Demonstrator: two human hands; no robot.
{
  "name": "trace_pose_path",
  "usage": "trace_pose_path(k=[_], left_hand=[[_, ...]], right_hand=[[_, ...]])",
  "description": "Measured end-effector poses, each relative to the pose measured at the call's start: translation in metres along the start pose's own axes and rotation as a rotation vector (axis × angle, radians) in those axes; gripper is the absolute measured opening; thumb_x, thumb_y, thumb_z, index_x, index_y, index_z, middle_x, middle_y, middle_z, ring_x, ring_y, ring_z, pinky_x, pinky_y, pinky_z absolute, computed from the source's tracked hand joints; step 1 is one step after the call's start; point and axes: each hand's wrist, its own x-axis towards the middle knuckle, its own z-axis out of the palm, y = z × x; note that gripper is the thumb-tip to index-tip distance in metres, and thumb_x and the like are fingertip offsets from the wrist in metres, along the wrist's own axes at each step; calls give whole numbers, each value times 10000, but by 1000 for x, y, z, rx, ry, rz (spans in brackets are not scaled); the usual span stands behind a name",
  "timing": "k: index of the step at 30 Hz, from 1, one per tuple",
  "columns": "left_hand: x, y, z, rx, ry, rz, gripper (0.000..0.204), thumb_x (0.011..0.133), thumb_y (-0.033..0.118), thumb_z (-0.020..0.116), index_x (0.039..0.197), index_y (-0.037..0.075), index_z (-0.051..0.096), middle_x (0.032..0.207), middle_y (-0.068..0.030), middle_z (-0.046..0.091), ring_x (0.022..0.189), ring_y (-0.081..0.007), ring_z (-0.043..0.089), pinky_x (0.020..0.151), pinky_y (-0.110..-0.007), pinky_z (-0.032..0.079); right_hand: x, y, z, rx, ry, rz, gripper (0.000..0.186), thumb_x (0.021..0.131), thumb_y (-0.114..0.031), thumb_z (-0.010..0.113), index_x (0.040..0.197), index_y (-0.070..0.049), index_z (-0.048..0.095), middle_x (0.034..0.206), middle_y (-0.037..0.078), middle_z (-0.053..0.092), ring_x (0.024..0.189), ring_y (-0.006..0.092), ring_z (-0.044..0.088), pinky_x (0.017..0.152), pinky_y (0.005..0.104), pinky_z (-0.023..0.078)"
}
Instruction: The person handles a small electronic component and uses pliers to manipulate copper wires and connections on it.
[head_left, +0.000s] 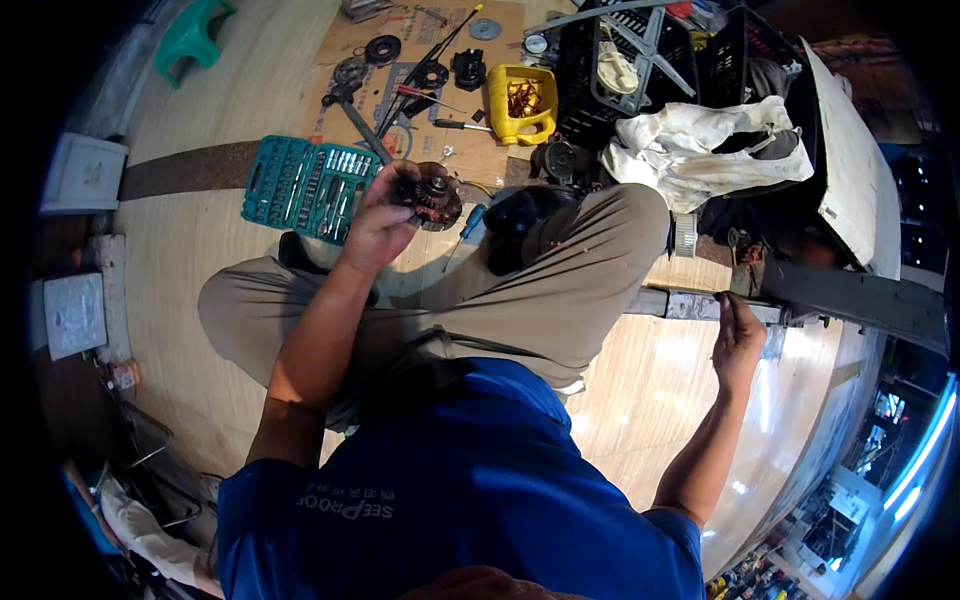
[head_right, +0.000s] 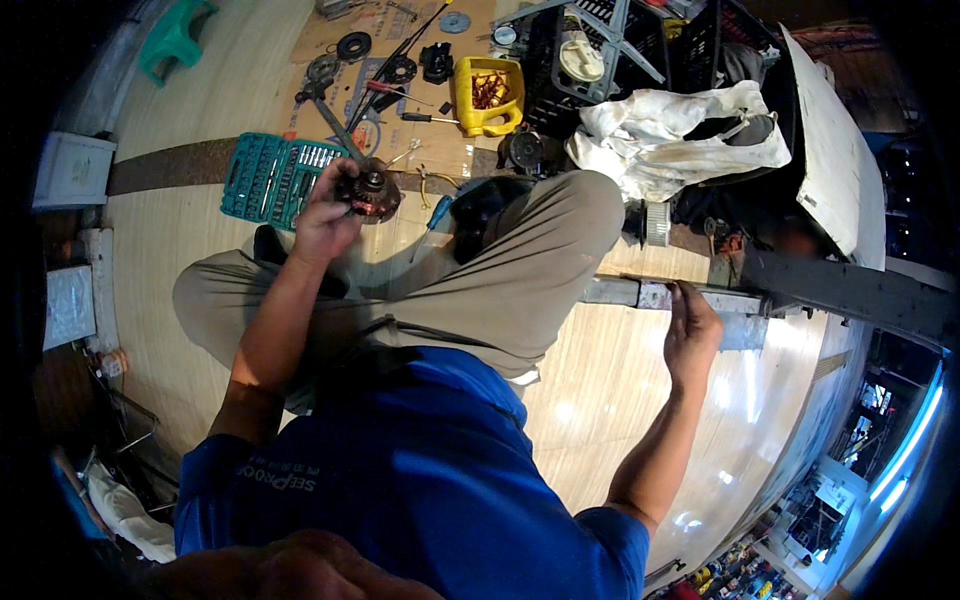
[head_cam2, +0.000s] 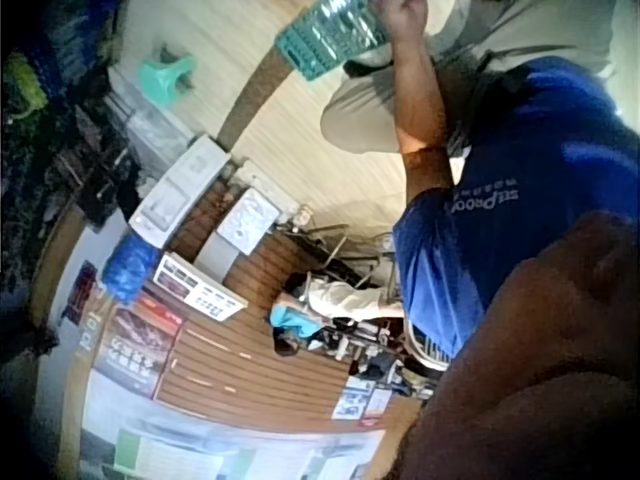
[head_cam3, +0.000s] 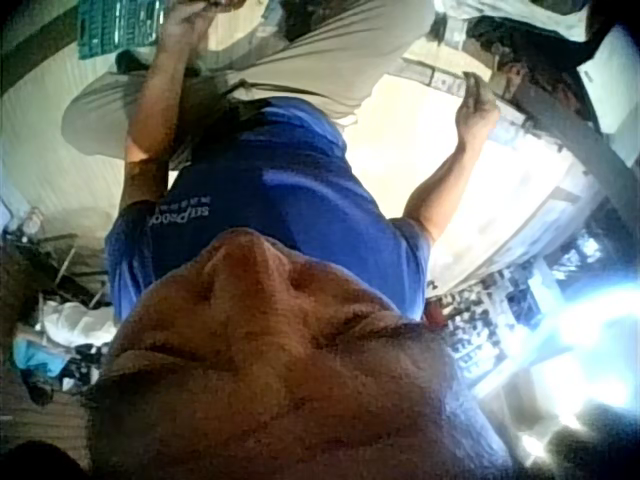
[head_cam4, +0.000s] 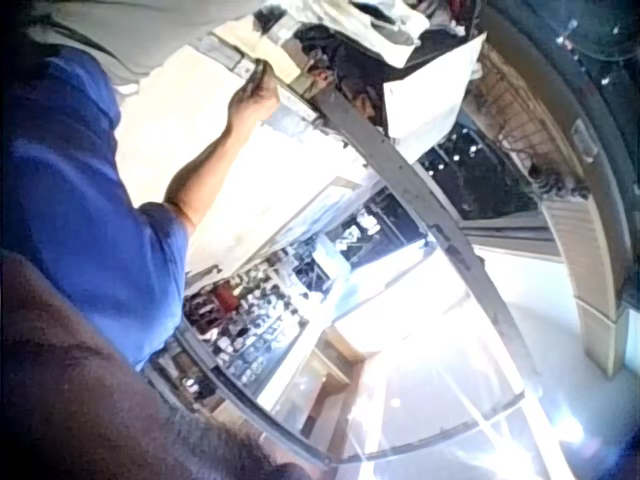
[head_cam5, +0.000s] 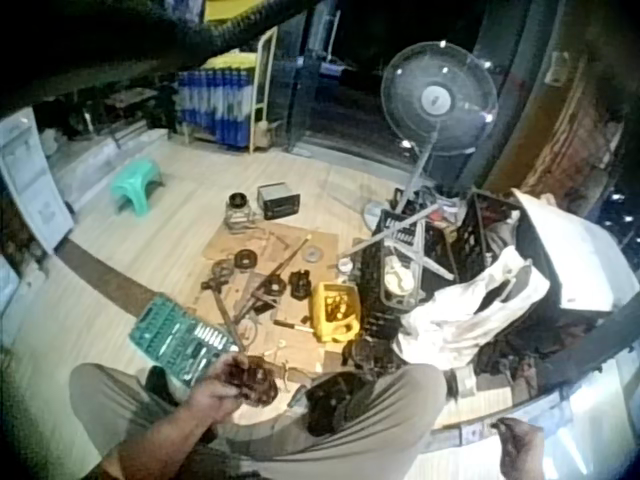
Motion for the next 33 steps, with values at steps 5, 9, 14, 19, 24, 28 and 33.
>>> trace_pose_path(k=[5, 9, 14, 19, 24, 28, 33], left_hand=[[-2, -14, -23, 459, 201, 145, 435, 699, -82, 614, 1091, 37, 467, 1148, -134, 526, 1088, -212, 541, 941, -353, 466], [2, -17, -19, 709, 453, 228, 357, 754, -110, 598, 1056, 32, 471, 1079, -101, 563, 987, -161, 576, 856, -291, 491], [10, -21, -27, 350, 571, 300, 348, 765, -113, 618, 1037, 44, 467, 1003, -80, 592, 936, -139, 590, 815, -274, 497], [12, -32, -19, 749, 562, 286, 351, 775, -70, 653, 1041, 41, 453, 997, -76, 579, 906, -124, 586, 803, -271, 491], [7, -42, -42, 939, 524, 414, 374, 746, -48, 688, 1023, 35, 450, 968, -67, 563, 895, -130, 585, 813, -273, 483], [16, -24, -34, 326, 625, 245, 319, 757, 11, 669, 1008, 41, 475, 940, -77, 563, 893, -173, 596, 812, -304, 506], [10, -12, -49, -215, 432, 126, 286, 858, 236, 538, 1082, 59, 513, 1101, -139, 605, 1053, -347, 579, 949, -573, 440]], right_hand=[[-15, -35, -30, 104, 0, 67, 204, 924, -125, 553, 965, 49, 650, 766, 94, 637, 669, 129, 567, 626, 256, 437], [-42, -90, -43, 273, -274, -233, 140, 848, -121, 595, 848, 3, 661, 759, 125, 677, 630, 229, 627, 607, 299, 483], [-79, -80, -7, 363, -702, -91, 77, 824, -39, 638, 887, -26, 680, 803, 148, 675, 684, 275, 656, 628, 323, 516], [-107, -85, 12, 570, -763, -71, 78, 850, -49, 626, 889, -9, 680, 777, 148, 675, 699, 267, 668, 635, 308, 519], [-98, -97, -7, 802, -707, -120, 72, 821, -18, 624, 859, 5, 681, 768, 141, 679, 689, 261, 672, 632, 303, 515], [-107, -67, -6, 448, -737, 89, 91, 865, -57, 609, 893, -21, 688, 811, 143, 687, 721, 265, 673, 666, 299, 518], [-174, 78, 33, -169, -431, 190, 165, 922, -139, 538, 872, -17, 637, 790, 186, 662, 702, 324, 656, 617, 357, 499]])
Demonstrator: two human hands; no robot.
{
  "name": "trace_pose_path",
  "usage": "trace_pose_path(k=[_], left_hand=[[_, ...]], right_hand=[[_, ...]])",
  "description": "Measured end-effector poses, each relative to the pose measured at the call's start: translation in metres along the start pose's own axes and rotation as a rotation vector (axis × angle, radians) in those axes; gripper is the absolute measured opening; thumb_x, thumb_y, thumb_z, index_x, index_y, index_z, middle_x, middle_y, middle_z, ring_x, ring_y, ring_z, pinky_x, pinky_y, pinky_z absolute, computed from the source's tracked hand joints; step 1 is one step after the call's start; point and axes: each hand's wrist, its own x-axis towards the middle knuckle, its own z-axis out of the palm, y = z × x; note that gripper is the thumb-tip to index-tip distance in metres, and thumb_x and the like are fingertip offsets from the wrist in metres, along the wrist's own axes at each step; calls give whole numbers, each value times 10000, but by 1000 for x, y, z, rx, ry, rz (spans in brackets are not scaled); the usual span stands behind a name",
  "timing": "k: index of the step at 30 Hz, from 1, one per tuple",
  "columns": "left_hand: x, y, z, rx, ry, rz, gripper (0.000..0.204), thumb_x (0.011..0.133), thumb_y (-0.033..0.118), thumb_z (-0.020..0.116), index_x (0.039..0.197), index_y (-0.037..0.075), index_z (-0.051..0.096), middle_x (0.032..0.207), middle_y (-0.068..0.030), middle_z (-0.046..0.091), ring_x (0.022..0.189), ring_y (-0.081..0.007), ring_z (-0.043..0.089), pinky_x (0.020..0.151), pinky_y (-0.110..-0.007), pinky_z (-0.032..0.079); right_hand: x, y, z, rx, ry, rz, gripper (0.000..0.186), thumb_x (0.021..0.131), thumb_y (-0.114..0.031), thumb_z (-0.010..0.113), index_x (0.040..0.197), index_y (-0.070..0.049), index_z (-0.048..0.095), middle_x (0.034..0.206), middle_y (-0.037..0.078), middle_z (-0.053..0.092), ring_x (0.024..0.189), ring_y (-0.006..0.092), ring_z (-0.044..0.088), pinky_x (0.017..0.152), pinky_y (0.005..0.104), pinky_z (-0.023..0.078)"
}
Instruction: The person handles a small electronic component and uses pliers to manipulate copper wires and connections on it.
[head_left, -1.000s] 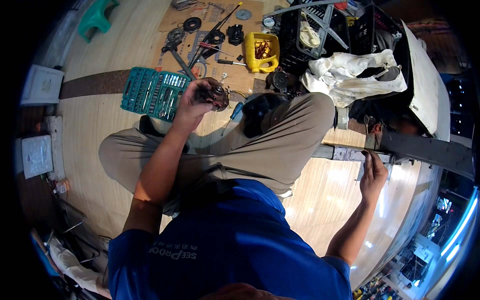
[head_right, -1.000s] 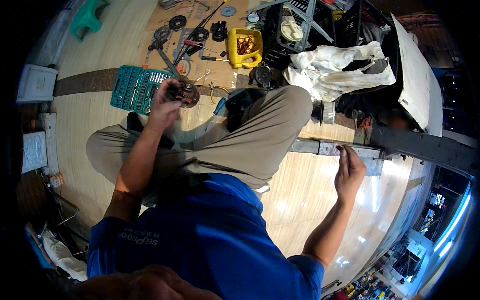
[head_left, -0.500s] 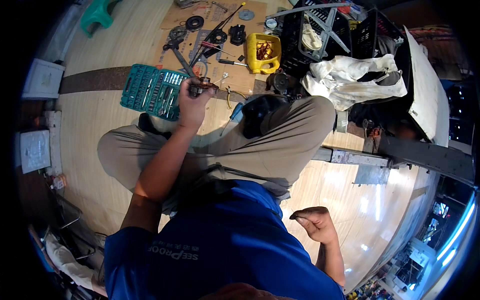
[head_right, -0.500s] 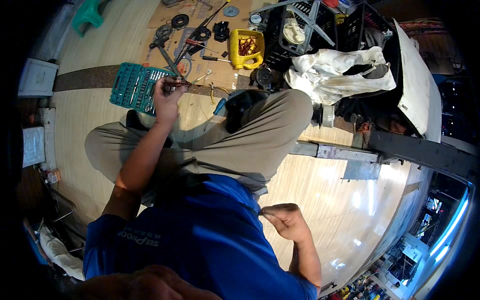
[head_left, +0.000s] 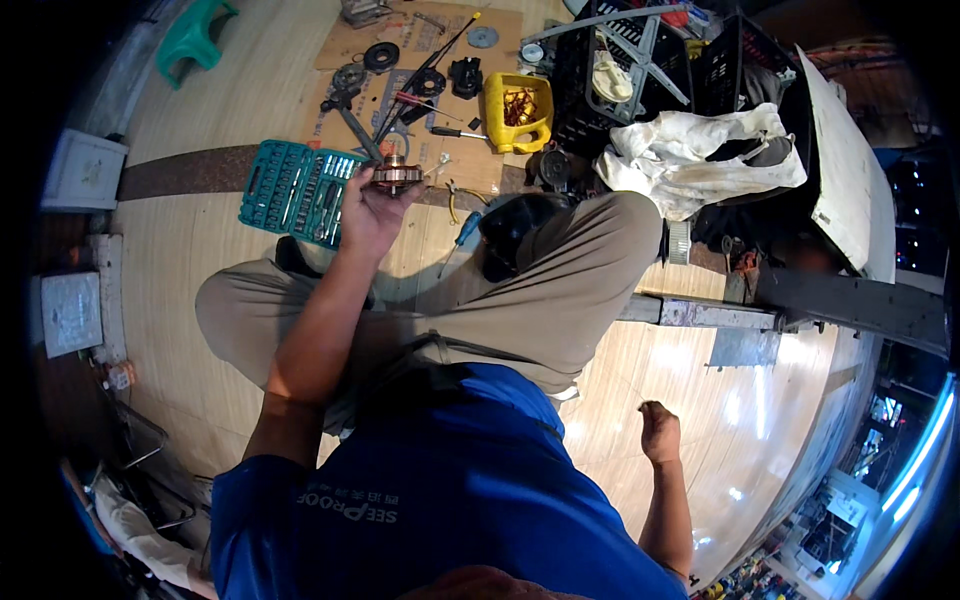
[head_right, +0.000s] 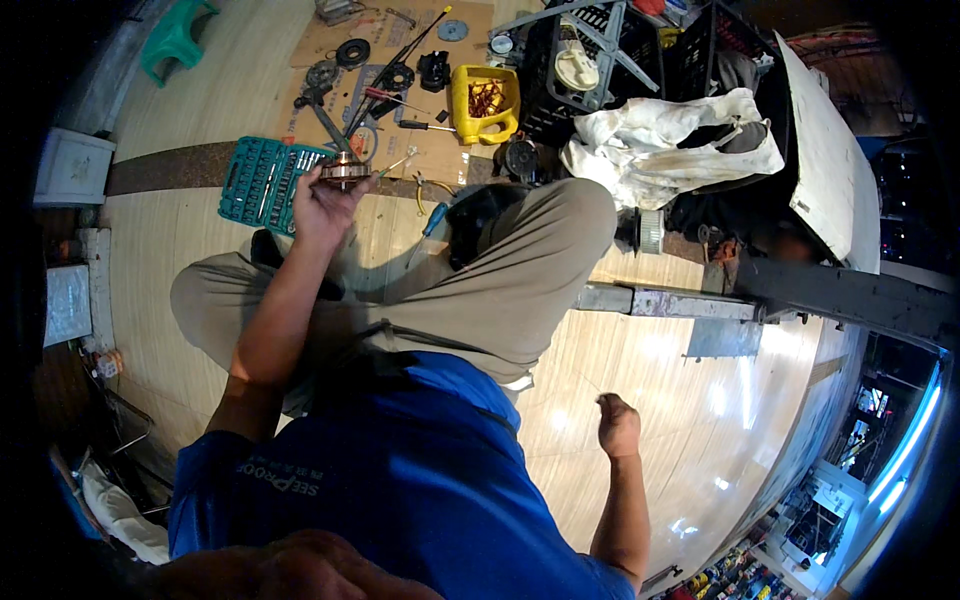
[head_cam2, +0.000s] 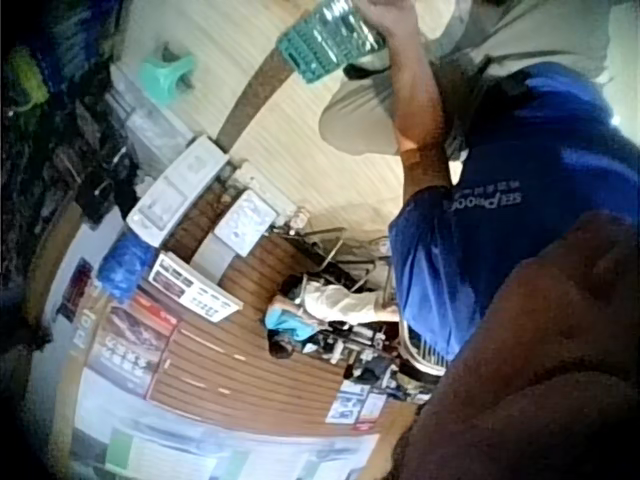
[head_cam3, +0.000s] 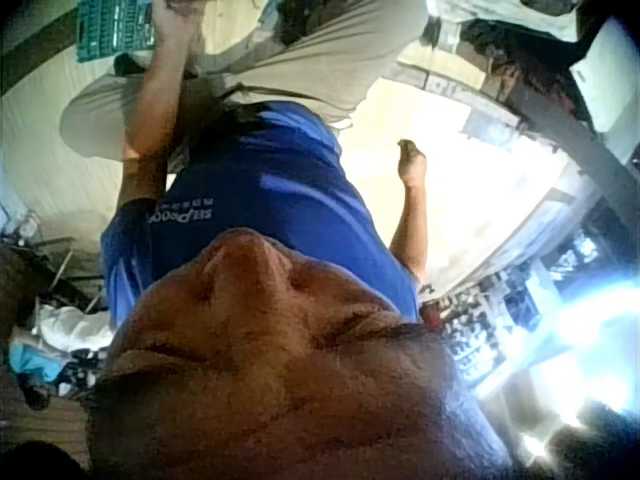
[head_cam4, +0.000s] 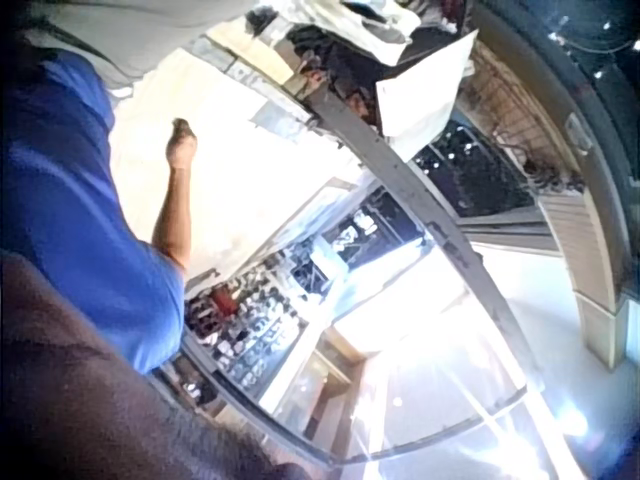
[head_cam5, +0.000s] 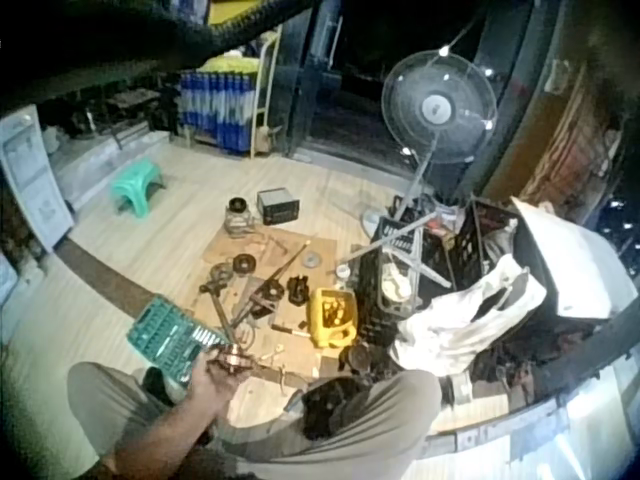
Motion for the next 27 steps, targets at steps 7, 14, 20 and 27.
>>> trace_pose_path(k=[7, 14, 20, 27], left_hand=[[-24, -1, 33, -78, -218, -62, 387, 828, 195, 521, 1193, 68, 496, 1225, -198, 549, 1161, -418, 512, 1011, -619, 359], [-37, 8, 43, 16, -476, -111, 455, 752, 195, 572, 1184, 74, 493, 1306, -235, 455, 1262, -483, 385, 1053, -653, 271], [-35, 13, 56, 85, -589, -116, 500, 676, 154, 618, 1155, 79, 493, 1311, -223, 429, 1281, -457, 375, 1054, -622, 301], [-29, 8, 70, 53, -636, -170, 521, 648, 68, 604, 1150, 56, 464, 1297, -222, 428, 1298, -443, 358, 1001, -559, 409]], right_hand=[[-142, 170, 65, -334, 83, 570, 312, 964, -312, 441, 851, -56, 578, 774, 234, 630, 743, 438, 601, 602, 516, 441], [-285, 198, 90, -418, -133, 1148, 503, 987, -461, 296, 1106, -73, 593, 1113, 178, 630, 1064, 381, 564, 950, 541, 368], [-305, 177, 136, -242, -752, 1148, 382, 875, -267, 503, 1204, -81, 561, 1328, 196, 491, 1233, 362, 454, 1036, 472, 348], [-118, 166, 163, -85, -734, 171, 623, 642, -11, 536, 1262, -78, 520, 1374, 252, 427, 1303, 366, 383, 1072, 415, 352]])
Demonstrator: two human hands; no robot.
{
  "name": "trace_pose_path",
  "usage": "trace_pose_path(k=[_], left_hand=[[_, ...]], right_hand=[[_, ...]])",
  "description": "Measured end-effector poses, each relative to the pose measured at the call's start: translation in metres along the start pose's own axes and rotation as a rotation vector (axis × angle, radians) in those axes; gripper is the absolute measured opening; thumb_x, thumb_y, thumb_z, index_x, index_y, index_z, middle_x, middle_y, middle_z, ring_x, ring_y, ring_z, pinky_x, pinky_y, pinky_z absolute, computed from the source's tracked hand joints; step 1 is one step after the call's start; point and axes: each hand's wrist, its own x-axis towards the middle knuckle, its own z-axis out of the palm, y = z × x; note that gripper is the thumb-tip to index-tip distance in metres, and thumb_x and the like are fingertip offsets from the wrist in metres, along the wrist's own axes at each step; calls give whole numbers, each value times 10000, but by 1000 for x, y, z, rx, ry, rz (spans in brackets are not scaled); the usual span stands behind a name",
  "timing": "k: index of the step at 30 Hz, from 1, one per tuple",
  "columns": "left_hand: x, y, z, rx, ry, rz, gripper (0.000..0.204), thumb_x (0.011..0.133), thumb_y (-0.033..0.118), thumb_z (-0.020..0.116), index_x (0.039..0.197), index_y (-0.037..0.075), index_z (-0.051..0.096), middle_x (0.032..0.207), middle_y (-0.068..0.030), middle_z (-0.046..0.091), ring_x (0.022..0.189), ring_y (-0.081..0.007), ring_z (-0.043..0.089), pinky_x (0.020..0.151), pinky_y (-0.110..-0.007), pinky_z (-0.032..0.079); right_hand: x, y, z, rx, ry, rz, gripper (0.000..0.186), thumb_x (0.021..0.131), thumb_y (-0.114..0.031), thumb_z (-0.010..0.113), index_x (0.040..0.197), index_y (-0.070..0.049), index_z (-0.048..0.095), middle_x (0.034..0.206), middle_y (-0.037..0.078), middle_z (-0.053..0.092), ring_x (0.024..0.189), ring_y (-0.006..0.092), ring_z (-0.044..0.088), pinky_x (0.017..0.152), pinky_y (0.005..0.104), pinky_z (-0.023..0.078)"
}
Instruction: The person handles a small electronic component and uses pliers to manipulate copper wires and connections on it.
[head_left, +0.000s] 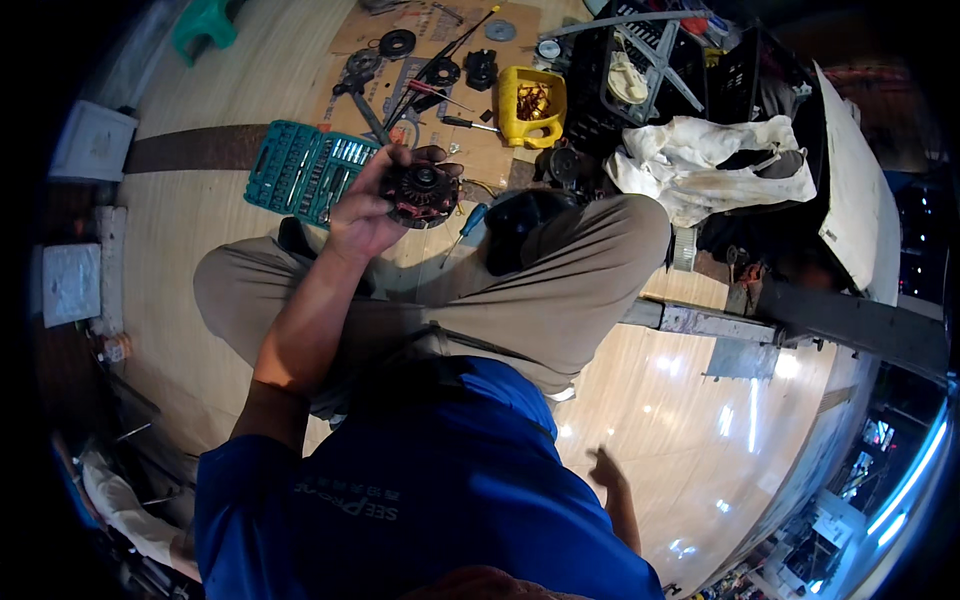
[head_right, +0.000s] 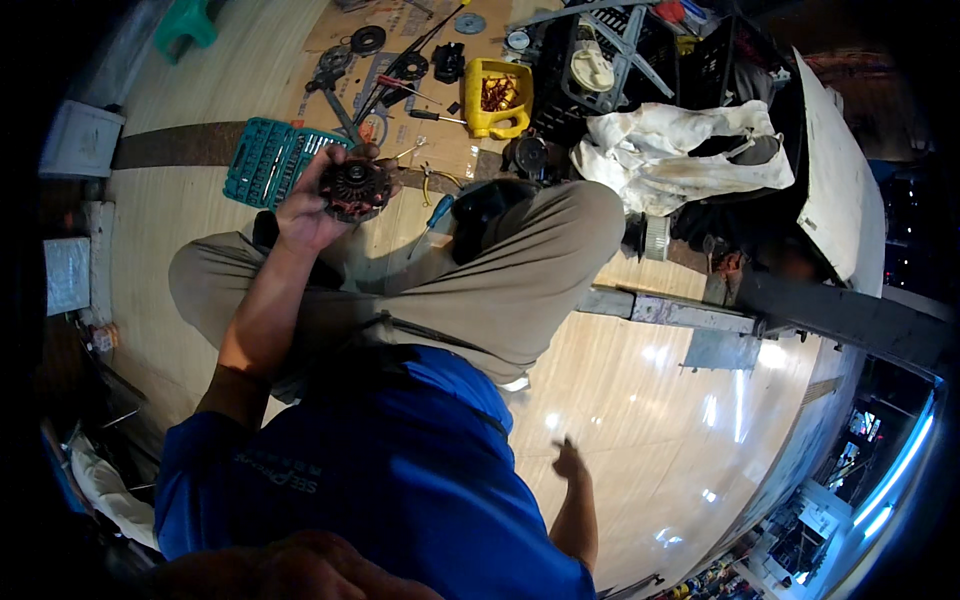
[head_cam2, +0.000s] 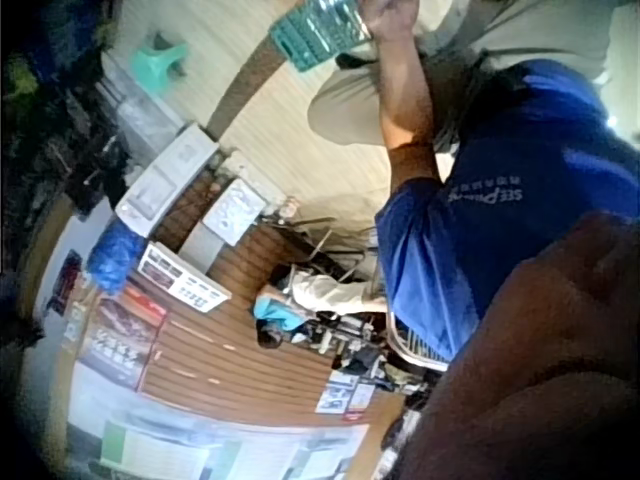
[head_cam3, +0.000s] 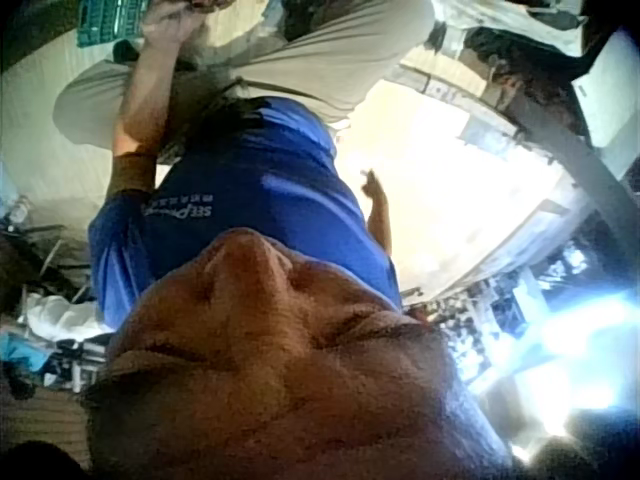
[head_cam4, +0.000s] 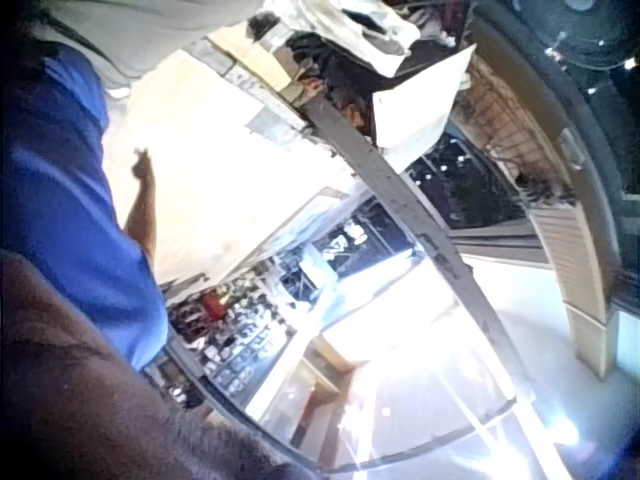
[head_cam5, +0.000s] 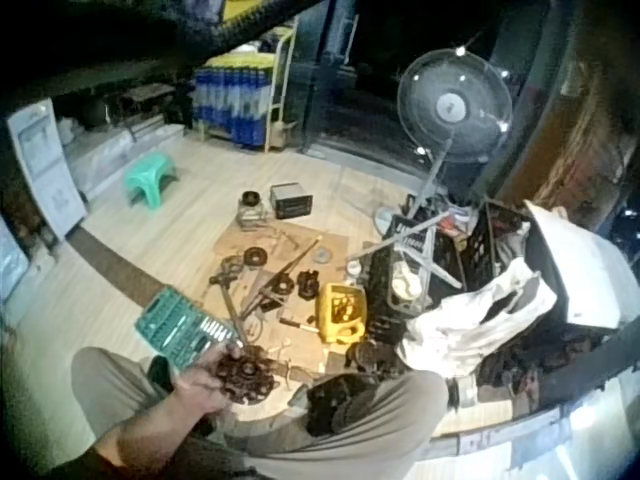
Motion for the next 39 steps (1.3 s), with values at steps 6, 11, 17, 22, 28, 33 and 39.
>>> trace_pose_path(k=[6, 11, 17, 22, 28, 33, 39], left_hand=[[-18, 8, -5, 25, 33, -17, 524, 639, 38, 576, 1146, 41, 445, 1290, -236, 437, 1298, -441, 363, 1010, -557, 404], [-20, 12, -3, 38, 64, -56, 547, 618, 52, 593, 1144, 32, 443, 1261, -237, 479, 1236, -413, 457, 1036, -516, 396], [-24, 18, 4, 114, 112, -39, 554, 611, 62, 621, 1133, 12, 444, 1236, -207, 504, 1177, -343, 524, 1004, -450, 440], [-27, 19, -7, 166, 149, -53, 538, 625, 3, 611, 1138, 15, 447, 1223, -168, 510, 1111, -264, 561, 979, -391, 456], [-22, 2, -10, 501, 393, -12, 525, 650, -113, 551, 1145, 31, 450, 1178, -118, 533, 1045, -205, 575, 926, -336, 481], [-17, -3, -19, 366, 458, 112, 516, 666, -82, 535, 1164, 25, 448, 1175, -136, 528, 1104, -236, 541, 952, -395, 464], [-17, 9, -17, 147, 252, 61, 511, 665, 4, 549, 1164, 33, 448, 1194, -165, 506, 1185, -318, 494, 990, -502, 429]], right_hand=[[16, -303, -273, 363, 1127, -512, 239, 870, -12, 546, 1100, 35, 593, 999, 197, 649, 932, 273, 639, 828, 333, 485], [21, -470, -299, 608, 286, -859, 328, 892, -191, 605, 1127, 36, 574, 952, 173, 658, 885, 227, 621, 812, 327, 476], [47, -494, -316, 981, -271, -610, 173, 932, -187, 590, 992, -30, 628, 699, -24, 548, 535, 59, 457, 456, 197, 343], [37, -495, -336, 989, -161, -668, 179, 945, -158, 560, 917, -11, 658, 682, -67, 529, 585, 32, 422, 530, 207, 351], [-8, -502, -325, 388, 211, -1006, 193, 925, -171, 562, 896, 9, 626, 718, 140, 617, 627, 233, 566, 621, 333, 467], [23, -495, -294, -60, 259, -1000, 172, 882, -193, 563, 922, -66, 672, 802, 218, 624, 789, 391, 613, 697, 455, 492], [71, -433, -339, -20, 637, -629, 181, 890, -186, 591, 884, -14, 646, 764, 211, 622, 697, 377, 590, 648, 406, 473]])
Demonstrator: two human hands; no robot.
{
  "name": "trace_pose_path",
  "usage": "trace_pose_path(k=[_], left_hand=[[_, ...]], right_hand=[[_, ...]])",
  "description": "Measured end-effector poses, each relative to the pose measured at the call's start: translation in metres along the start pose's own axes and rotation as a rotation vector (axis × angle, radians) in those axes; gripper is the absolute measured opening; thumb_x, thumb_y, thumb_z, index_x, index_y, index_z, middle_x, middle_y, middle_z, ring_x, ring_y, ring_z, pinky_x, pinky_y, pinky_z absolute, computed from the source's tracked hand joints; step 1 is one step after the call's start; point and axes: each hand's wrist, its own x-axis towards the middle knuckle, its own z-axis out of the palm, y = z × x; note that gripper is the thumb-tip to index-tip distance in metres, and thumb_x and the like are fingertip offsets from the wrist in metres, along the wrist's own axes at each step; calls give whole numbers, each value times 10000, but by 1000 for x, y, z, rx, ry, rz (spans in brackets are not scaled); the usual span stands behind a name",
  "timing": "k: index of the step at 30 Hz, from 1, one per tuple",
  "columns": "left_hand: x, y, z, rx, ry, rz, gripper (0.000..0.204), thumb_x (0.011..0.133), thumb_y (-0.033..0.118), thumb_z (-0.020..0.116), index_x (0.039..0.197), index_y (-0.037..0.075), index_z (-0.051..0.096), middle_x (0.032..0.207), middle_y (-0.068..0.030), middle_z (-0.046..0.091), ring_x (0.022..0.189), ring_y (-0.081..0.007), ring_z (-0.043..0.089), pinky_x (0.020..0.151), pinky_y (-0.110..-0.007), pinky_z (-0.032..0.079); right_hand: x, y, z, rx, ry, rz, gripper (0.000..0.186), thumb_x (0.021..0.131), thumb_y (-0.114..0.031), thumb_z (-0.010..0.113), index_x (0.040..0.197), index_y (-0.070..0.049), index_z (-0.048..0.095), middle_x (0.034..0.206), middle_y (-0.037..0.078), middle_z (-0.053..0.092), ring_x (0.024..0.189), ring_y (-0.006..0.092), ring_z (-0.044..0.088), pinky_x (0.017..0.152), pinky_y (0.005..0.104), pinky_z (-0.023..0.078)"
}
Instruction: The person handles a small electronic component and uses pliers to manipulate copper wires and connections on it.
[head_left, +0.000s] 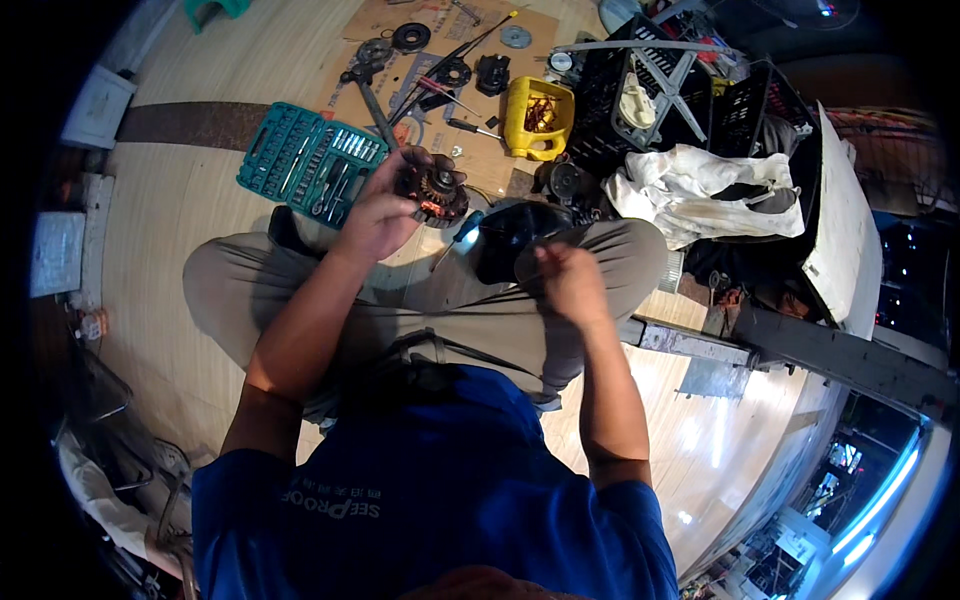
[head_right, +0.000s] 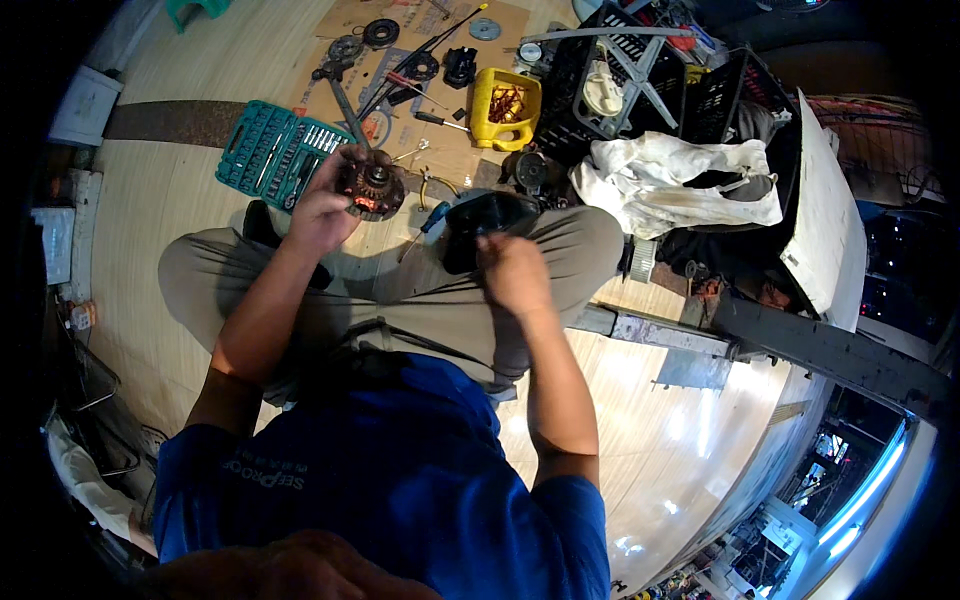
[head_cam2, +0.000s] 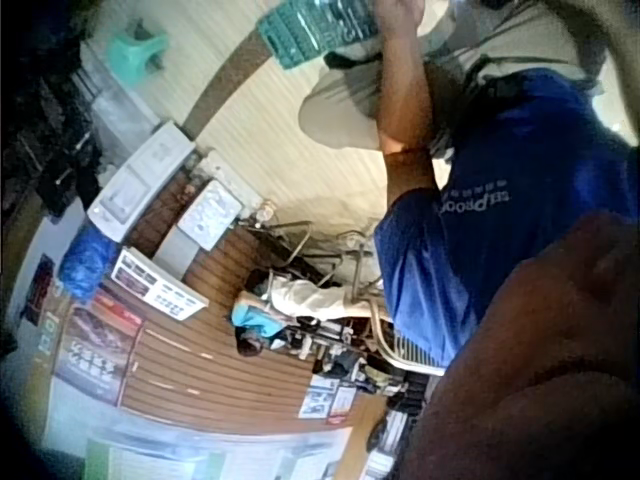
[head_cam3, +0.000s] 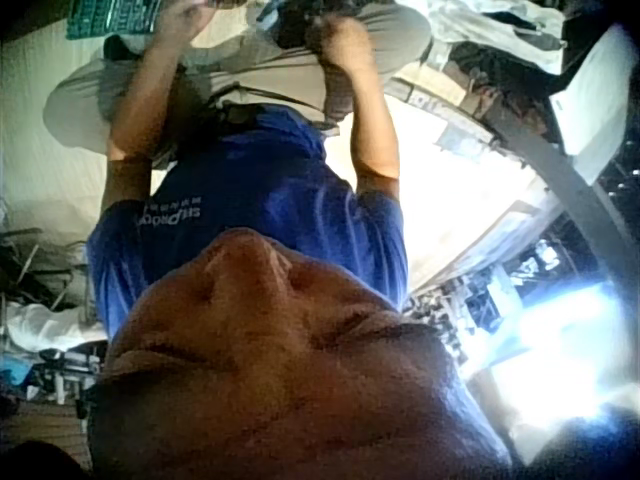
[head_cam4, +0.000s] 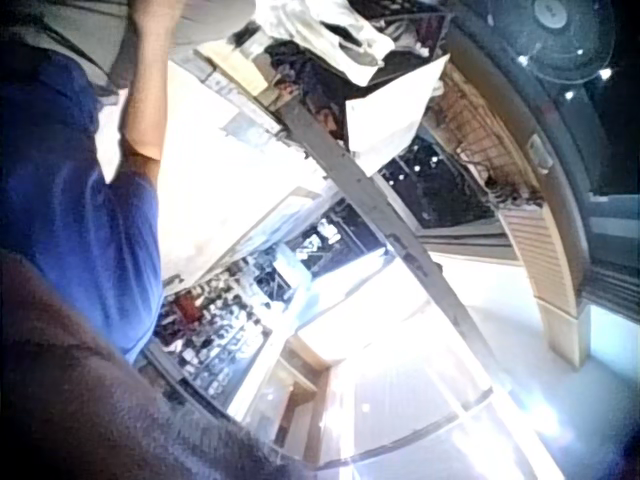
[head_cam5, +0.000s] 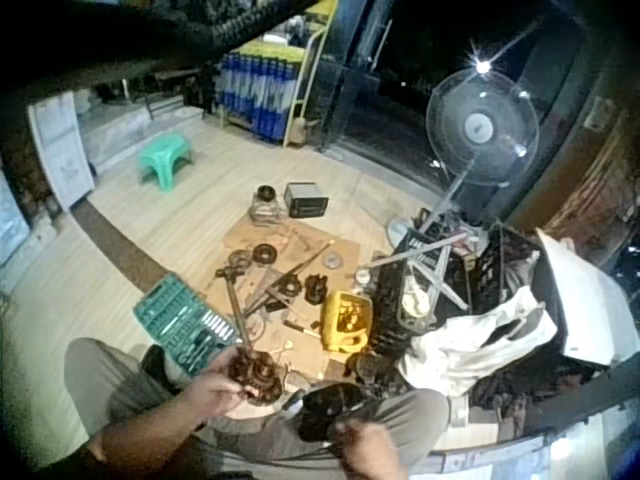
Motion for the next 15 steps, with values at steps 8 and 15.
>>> trace_pose_path(k=[8, 15], left_hand=[[-6, -10, -4, 211, 6, -59, 559, 627, -45, 600, 1157, 47, 449, 1163, -115, 520, 1107, -233, 545, 976, -384, 458], [-1, -19, -8, 621, 291, 136, 514, 698, -74, 638, 1160, 53, 451, 1113, -59, 529, 1047, -144, 540, 920, -294, 450]], right_hand=[[-27, -45, -75, 268, 355, -45, 169, 901, -122, 583, 959, 29, 633, 815, 220, 630, 759, 368, 630, 665, 369, 485], [-86, -100, -46, 305, -120, -467, 160, 882, -178, 595, 918, -36, 660, 758, 144, 638, 674, 316, 631, 580, 391, 507]])
